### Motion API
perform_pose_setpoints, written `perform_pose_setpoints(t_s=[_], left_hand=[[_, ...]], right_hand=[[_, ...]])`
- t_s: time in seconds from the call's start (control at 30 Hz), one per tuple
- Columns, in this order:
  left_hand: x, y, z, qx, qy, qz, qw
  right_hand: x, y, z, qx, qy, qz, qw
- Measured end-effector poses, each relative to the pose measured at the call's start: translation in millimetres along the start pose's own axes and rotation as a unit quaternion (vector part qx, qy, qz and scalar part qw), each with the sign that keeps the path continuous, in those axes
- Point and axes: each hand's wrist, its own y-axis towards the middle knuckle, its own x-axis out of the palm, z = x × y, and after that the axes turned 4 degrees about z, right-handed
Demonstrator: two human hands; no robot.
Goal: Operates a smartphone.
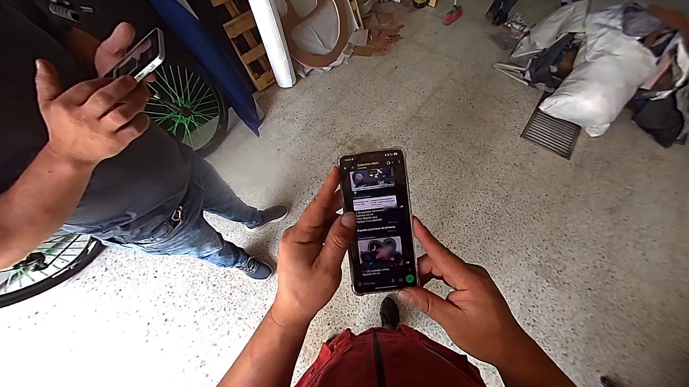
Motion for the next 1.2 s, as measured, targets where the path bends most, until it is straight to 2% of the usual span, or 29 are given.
perform_pose_setpoints(t_s=[0.17, 0.5, 0.63, 0.77, 0.83, 0.97, 1.1, 1.2], left_hand=[[-3.8, -1.5, -3.8, -0.012, -0.034, -0.088, 0.995], [-0.8, 2.2, -5.1, 0.006, -0.022, -0.077, 0.997], [8.4, 7.8, -6.5, 0.008, -0.013, -0.039, 0.999], [17.6, 21.7, -8.6, -0.018, -0.045, -0.099, 0.994], [28.1, 28.9, -14.1, -0.032, -0.067, -0.130, 0.989], [62.7, 44.3, -24.4, -0.035, -0.079, -0.111, 0.990], [97.6, 62.9, -36.0, -0.053, -0.176, -0.155, 0.971], [131.9, 79.5, -45.2, -0.056, -0.180, -0.158, 0.969]], right_hand=[[-2.5, -0.6, 0.4, 0.003, 0.000, 0.005, 1.000], [-4.1, 1.2, 5.3, -0.002, 0.016, 0.014, 1.000], [-8.9, 1.4, 5.3, 0.001, 0.007, 0.020, 1.000], [-21.0, 3.8, 7.3, 0.014, -0.006, 0.037, 0.999], [-31.8, 6.0, 10.2, 0.016, -0.011, 0.049, 0.999], [-57.7, 7.1, 21.9, 0.021, -0.010, 0.068, 0.997], [-92.3, 11.3, 39.3, 0.018, 0.004, 0.078, 0.997], [-124.1, 19.1, 48.3, 0.017, 0.015, 0.082, 0.996]])
